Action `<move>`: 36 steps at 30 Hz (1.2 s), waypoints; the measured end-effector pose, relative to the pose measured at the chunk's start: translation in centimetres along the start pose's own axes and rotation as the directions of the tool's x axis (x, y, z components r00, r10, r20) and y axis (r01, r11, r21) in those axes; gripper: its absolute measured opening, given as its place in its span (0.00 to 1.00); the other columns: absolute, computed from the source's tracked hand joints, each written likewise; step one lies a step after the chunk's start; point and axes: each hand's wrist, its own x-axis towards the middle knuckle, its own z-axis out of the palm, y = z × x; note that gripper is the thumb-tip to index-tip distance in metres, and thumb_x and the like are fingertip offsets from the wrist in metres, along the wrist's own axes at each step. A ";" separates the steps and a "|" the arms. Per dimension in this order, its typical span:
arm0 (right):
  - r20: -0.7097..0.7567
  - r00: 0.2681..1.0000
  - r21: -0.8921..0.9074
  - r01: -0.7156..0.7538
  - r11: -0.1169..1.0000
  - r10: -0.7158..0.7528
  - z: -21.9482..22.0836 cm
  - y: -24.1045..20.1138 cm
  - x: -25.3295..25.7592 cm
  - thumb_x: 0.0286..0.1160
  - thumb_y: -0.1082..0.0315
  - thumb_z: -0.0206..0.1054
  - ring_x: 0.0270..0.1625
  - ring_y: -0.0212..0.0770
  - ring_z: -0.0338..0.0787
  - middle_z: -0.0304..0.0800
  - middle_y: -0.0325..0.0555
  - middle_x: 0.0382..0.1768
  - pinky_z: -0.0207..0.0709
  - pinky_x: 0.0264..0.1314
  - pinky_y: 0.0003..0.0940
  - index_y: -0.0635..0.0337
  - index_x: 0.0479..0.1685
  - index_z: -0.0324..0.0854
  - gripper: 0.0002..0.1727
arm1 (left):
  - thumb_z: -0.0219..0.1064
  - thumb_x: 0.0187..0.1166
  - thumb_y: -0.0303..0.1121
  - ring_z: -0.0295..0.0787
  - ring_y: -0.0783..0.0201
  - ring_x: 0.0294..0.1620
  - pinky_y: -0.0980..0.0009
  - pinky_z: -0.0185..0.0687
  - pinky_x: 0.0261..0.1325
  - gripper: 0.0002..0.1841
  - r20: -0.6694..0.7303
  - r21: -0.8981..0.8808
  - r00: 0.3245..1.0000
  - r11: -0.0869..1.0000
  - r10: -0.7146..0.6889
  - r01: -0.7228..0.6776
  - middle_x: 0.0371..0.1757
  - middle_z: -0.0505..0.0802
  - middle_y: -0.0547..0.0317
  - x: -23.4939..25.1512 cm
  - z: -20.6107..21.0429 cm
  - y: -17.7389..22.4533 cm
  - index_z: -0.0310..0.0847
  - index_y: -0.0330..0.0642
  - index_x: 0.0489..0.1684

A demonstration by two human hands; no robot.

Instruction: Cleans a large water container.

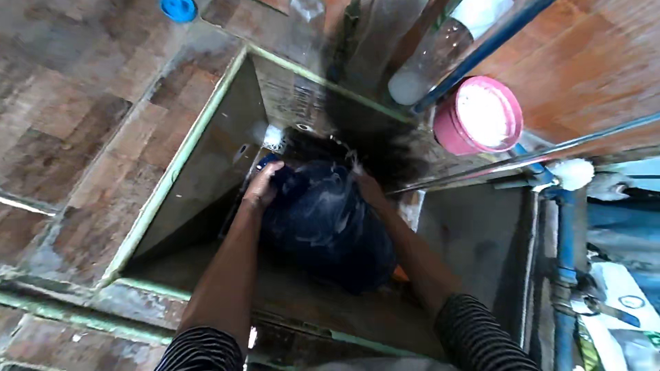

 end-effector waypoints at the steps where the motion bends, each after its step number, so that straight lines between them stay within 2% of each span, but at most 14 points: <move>1: -0.012 0.997 -0.038 -0.081 0.996 0.081 0.2 3.4 -0.4 0.96 0.58 0.47 0.81 0.66 0.75 0.72 0.70 0.81 0.66 0.84 0.62 0.64 0.90 0.59 0.30 | 0.51 0.89 0.39 0.86 0.73 0.45 0.71 0.85 0.50 0.13 0.039 0.021 0.999 1.000 -0.015 0.015 0.44 0.89 0.66 0.3 -0.7 0.0 0.77 0.46 0.57; 3: -0.123 0.981 -0.149 -0.166 0.975 0.148 1.6 8.1 -5.3 0.96 0.58 0.46 0.84 0.67 0.71 0.67 0.73 0.83 0.62 0.87 0.59 0.71 0.90 0.55 0.32 | 0.52 0.91 0.46 0.84 0.70 0.49 0.67 0.83 0.55 0.20 -0.093 0.011 0.995 1.000 -0.020 0.022 0.52 0.87 0.60 3.2 -2.8 -1.5 0.74 0.43 0.69; 6: -0.287 0.957 -0.204 -0.026 0.979 -0.034 5.5 9.2 -11.6 0.88 0.67 0.52 0.89 0.71 0.62 0.59 0.79 0.86 0.53 0.92 0.57 0.83 0.85 0.57 0.32 | 0.63 0.85 0.48 0.83 0.58 0.58 0.57 0.80 0.63 0.30 -0.415 -0.002 0.908 0.998 -0.054 0.059 0.64 0.85 0.44 6.3 -3.2 -3.5 0.68 0.36 0.79; 9: -0.293 0.953 -0.214 0.018 0.977 -0.082 3.9 5.7 -8.0 0.89 0.66 0.54 0.79 0.67 0.77 0.76 0.77 0.75 0.68 0.85 0.53 0.81 0.77 0.69 0.27 | 0.64 0.84 0.42 0.83 0.65 0.50 0.64 0.82 0.55 0.23 -0.298 -0.031 0.954 0.999 -0.020 0.012 0.55 0.86 0.54 5.8 -0.8 -2.3 0.71 0.39 0.72; 12: -0.267 0.951 -0.216 0.099 0.971 -0.156 0.9 4.8 -2.9 0.85 0.65 0.61 0.79 0.71 0.75 0.76 0.78 0.74 0.66 0.85 0.58 0.80 0.70 0.78 0.25 | 0.59 0.86 0.40 0.83 0.71 0.40 0.70 0.83 0.44 0.13 -0.138 -0.043 0.990 0.999 -0.002 -0.004 0.43 0.86 0.62 4.8 0.4 -1.4 0.77 0.43 0.59; 16: -0.156 0.987 0.007 -0.019 1.000 0.020 -0.8 3.6 -3.2 0.83 0.68 0.65 0.72 0.56 0.84 0.81 0.66 0.73 0.75 0.76 0.49 0.71 0.73 0.78 0.23 | 0.53 0.87 0.40 0.85 0.73 0.36 0.73 0.84 0.41 0.09 -0.027 -0.058 0.999 0.997 -0.047 0.046 0.36 0.88 0.67 4.2 -0.1 -1.3 0.77 0.50 0.49; 19: -0.252 0.917 0.001 0.320 0.947 -0.310 2.5 3.5 -7.3 0.72 0.71 0.68 0.73 0.57 0.83 0.83 0.71 0.69 0.76 0.76 0.44 0.81 0.45 0.85 0.15 | 0.63 0.86 0.44 0.85 0.64 0.54 0.63 0.82 0.59 0.22 -0.288 -0.024 0.958 1.000 -0.006 -0.001 0.57 0.88 0.52 4.5 0.5 -1.2 0.75 0.39 0.70; 21: -0.314 0.748 -0.069 0.596 0.800 -0.584 5.1 2.1 -8.8 0.69 0.69 0.69 0.70 0.60 0.85 0.88 0.68 0.61 0.76 0.76 0.48 0.73 0.30 0.86 0.12 | 0.72 0.79 0.39 0.82 0.53 0.63 0.54 0.77 0.68 0.31 -0.441 -0.009 0.897 1.000 0.023 -0.030 0.66 0.85 0.38 4.5 1.1 -1.5 0.70 0.30 0.76; 24: -0.226 0.635 -0.176 0.720 0.672 -0.739 4.6 -4.3 -7.0 0.74 0.67 0.70 0.70 0.61 0.87 0.90 0.63 0.63 0.76 0.77 0.55 0.71 0.41 0.88 0.12 | 0.69 0.80 0.35 0.86 0.60 0.51 0.58 0.83 0.57 0.18 -0.207 0.065 0.974 0.995 0.090 -0.079 0.52 0.89 0.48 1.8 2.8 -0.1 0.79 0.32 0.62; 27: 0.018 0.925 -0.136 0.379 0.915 -0.381 -1.6 -8.4 -2.6 0.81 0.67 0.69 0.77 0.59 0.81 0.78 0.62 0.78 0.73 0.80 0.57 0.63 0.83 0.70 0.30 | 0.62 0.78 0.32 0.89 0.74 0.39 0.72 0.88 0.45 0.09 0.220 0.043 0.968 0.991 0.118 -0.130 0.39 0.92 0.66 -2.2 3.5 1.1 0.82 0.45 0.50; 29: 0.027 0.995 -0.092 0.094 0.991 -0.092 -4.1 -4.1 0.0 0.91 0.62 0.58 0.77 0.64 0.80 0.78 0.66 0.77 0.70 0.79 0.64 0.60 0.86 0.67 0.27 | 0.63 0.75 0.33 0.88 0.72 0.42 0.71 0.87 0.47 0.13 0.327 0.043 0.945 0.998 0.029 -0.045 0.43 0.92 0.65 -2.7 2.6 1.1 0.80 0.45 0.56; 32: -0.174 0.980 -0.109 -0.120 0.987 0.100 0.0 4.6 -4.3 0.93 0.62 0.52 0.82 0.63 0.76 0.76 0.71 0.78 0.64 0.86 0.56 0.72 0.82 0.69 0.27 | 0.61 0.83 0.40 0.88 0.71 0.43 0.70 0.87 0.47 0.13 0.044 0.004 0.999 1.000 0.001 -0.001 0.44 0.91 0.62 -0.5 -0.1 0.2 0.80 0.45 0.58; 34: -0.274 0.941 -0.144 0.165 0.976 -0.200 4.9 7.3 -9.7 0.85 0.73 0.54 0.86 0.65 0.70 0.71 0.74 0.81 0.59 0.91 0.52 0.78 0.78 0.72 0.25 | 0.68 0.83 0.41 0.84 0.58 0.55 0.58 0.81 0.61 0.25 -0.402 -0.037 0.915 0.999 -0.037 0.024 0.59 0.87 0.44 2.5 -1.2 -1.1 0.73 0.33 0.72; 36: -0.257 0.795 -0.243 0.496 0.833 -0.549 8.7 6.4 -12.4 0.83 0.68 0.52 0.86 0.71 0.67 0.69 0.78 0.80 0.57 0.92 0.56 0.75 0.75 0.77 0.26 | 0.72 0.79 0.39 0.83 0.53 0.61 0.53 0.78 0.65 0.31 -0.533 -0.040 0.844 0.998 -0.064 0.051 0.66 0.84 0.38 4.0 -1.5 -2.4 0.70 0.31 0.77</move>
